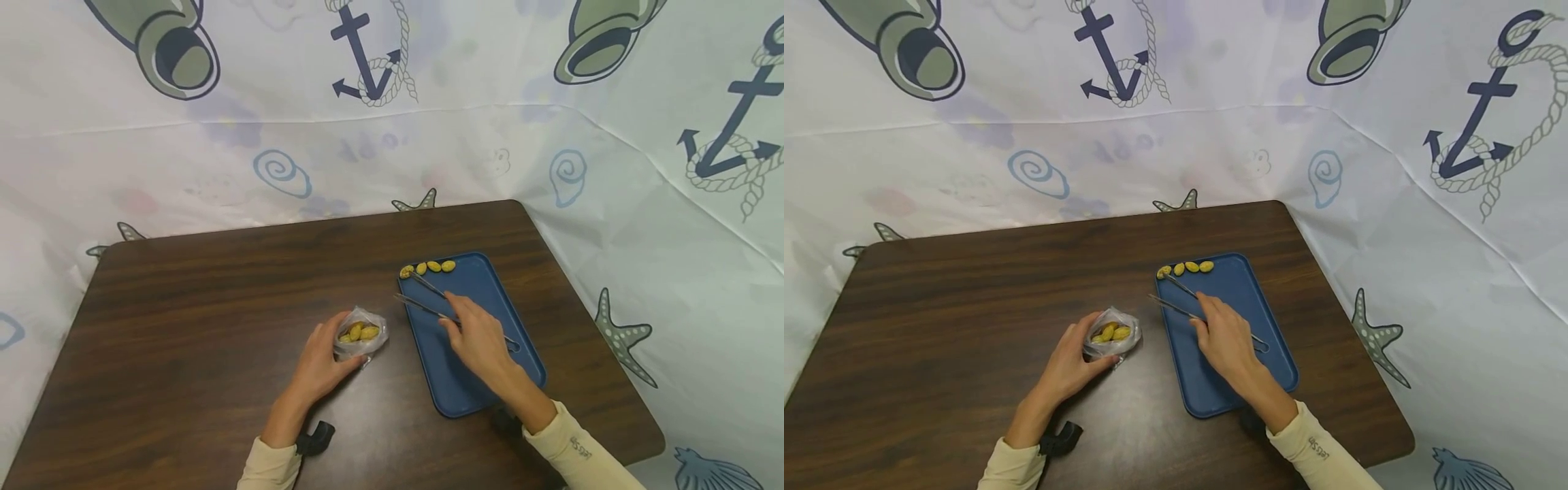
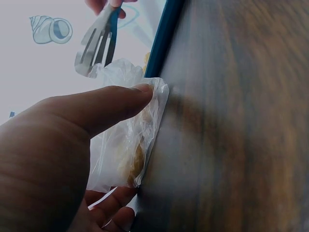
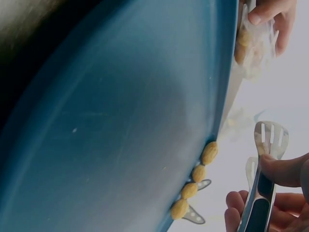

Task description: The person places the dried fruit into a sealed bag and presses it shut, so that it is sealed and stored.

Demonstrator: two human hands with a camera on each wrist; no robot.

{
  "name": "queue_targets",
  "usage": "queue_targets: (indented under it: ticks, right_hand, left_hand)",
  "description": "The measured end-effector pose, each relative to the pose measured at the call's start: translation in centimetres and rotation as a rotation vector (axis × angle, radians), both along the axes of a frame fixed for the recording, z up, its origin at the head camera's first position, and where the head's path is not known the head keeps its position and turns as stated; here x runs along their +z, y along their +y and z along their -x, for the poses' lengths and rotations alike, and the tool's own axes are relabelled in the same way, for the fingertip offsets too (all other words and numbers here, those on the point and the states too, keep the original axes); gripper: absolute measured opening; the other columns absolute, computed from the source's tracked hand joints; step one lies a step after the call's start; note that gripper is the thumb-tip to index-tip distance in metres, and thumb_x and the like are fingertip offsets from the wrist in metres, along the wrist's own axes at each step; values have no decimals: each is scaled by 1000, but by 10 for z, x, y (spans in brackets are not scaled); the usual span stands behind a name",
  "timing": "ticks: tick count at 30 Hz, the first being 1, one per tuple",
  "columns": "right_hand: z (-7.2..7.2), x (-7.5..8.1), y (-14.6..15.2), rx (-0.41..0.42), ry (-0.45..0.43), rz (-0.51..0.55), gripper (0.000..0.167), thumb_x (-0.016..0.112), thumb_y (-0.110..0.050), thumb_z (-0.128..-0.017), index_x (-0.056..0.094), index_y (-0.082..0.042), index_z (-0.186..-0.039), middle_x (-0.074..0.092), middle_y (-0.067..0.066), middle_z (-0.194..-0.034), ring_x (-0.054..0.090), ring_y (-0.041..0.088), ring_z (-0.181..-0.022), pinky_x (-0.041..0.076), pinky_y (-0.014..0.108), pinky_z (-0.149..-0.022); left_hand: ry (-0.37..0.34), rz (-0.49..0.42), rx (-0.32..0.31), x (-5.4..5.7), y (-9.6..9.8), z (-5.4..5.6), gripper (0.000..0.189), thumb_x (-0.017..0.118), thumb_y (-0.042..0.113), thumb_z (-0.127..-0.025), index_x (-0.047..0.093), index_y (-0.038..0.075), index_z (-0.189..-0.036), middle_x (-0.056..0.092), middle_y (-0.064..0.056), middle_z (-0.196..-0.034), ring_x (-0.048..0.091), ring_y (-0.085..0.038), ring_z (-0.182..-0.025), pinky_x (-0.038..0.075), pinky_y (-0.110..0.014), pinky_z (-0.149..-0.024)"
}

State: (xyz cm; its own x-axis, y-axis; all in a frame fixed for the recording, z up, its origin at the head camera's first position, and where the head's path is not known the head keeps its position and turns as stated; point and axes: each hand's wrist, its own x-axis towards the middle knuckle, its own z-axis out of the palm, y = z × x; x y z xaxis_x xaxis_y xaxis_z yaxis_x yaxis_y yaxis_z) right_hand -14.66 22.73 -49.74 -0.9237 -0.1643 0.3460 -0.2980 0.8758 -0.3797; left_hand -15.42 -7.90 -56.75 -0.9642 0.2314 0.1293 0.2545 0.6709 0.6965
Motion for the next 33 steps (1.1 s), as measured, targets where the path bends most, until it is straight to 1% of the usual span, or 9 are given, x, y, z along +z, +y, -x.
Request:
queue_targets:
  ticks: [4, 10, 17, 23, 25, 28, 31, 33]
  right_hand:
    - [3, -1, 6, -15, -9, 0, 50, 78, -19, -93, 63, -4, -138, 74, 14, -116, 70, 22, -79, 54, 39, -60]
    - [6, -1, 15, -46, -19, 8, 49, 76, -19, -94, 62, -3, -139, 73, 16, -119, 72, 26, -84, 56, 42, -63]
    - [13, -1, 20, -79, -16, 2, 50, 77, -19, -94, 63, -4, -139, 73, 15, -119, 69, 23, -78, 54, 41, -62]
    - [19, 1, 24, -93, -28, 9, 50, 77, -19, -94, 63, -3, -139, 73, 15, -120, 70, 25, -78, 55, 44, -63]
    - [21, 2, 26, -100, -31, 4, 50, 77, -18, -94, 63, -3, -139, 72, 16, -122, 71, 27, -81, 56, 46, -63]
    - [24, 2, 30, -113, -39, -10, 50, 76, -17, -94, 62, -3, -139, 71, 17, -127, 73, 33, -90, 57, 50, -67]
    - [25, 2, 33, -122, -57, -21, 50, 76, -16, -94, 62, -2, -139, 70, 19, -129, 73, 38, -98, 58, 53, -70]
    - [26, 2, 36, -128, -71, -27, 49, 76, -16, -94, 62, -2, -139, 70, 20, -129, 73, 40, -100, 58, 54, -72]
  left_hand:
    - [3, -3, 4, -1, 0, -1, 89, 91, 32, -78, 45, 22, -153, 62, -11, -136, 57, -30, -117, 47, -54, -95]
    - [15, -4, -1, 0, 0, 0, 89, 91, 32, -77, 45, 22, -152, 63, -14, -133, 58, -31, -115, 48, -54, -93]
    - [-3, -2, 1, 1, 0, 0, 88, 91, 33, -78, 45, 21, -152, 62, -10, -138, 57, -31, -118, 47, -55, -96]
    - [-2, 3, 3, 1, 0, 0, 88, 91, 33, -77, 45, 22, -152, 62, -12, -137, 57, -31, -118, 47, -55, -96]
    - [3, 2, 4, 1, 0, 0, 89, 91, 33, -77, 45, 22, -152, 62, -13, -136, 57, -31, -118, 47, -55, -96]
    - [5, -1, 4, 0, 0, 0, 89, 91, 34, -77, 45, 22, -152, 63, -13, -135, 58, -32, -118, 48, -54, -96]
    - [11, -7, 0, 0, 0, 0, 89, 91, 33, -77, 45, 22, -152, 63, -13, -135, 58, -32, -118, 48, -54, -96]
    - [14, -9, -1, 1, 0, 0, 88, 91, 33, -77, 45, 21, -152, 62, -12, -136, 58, -31, -118, 48, -55, -96]
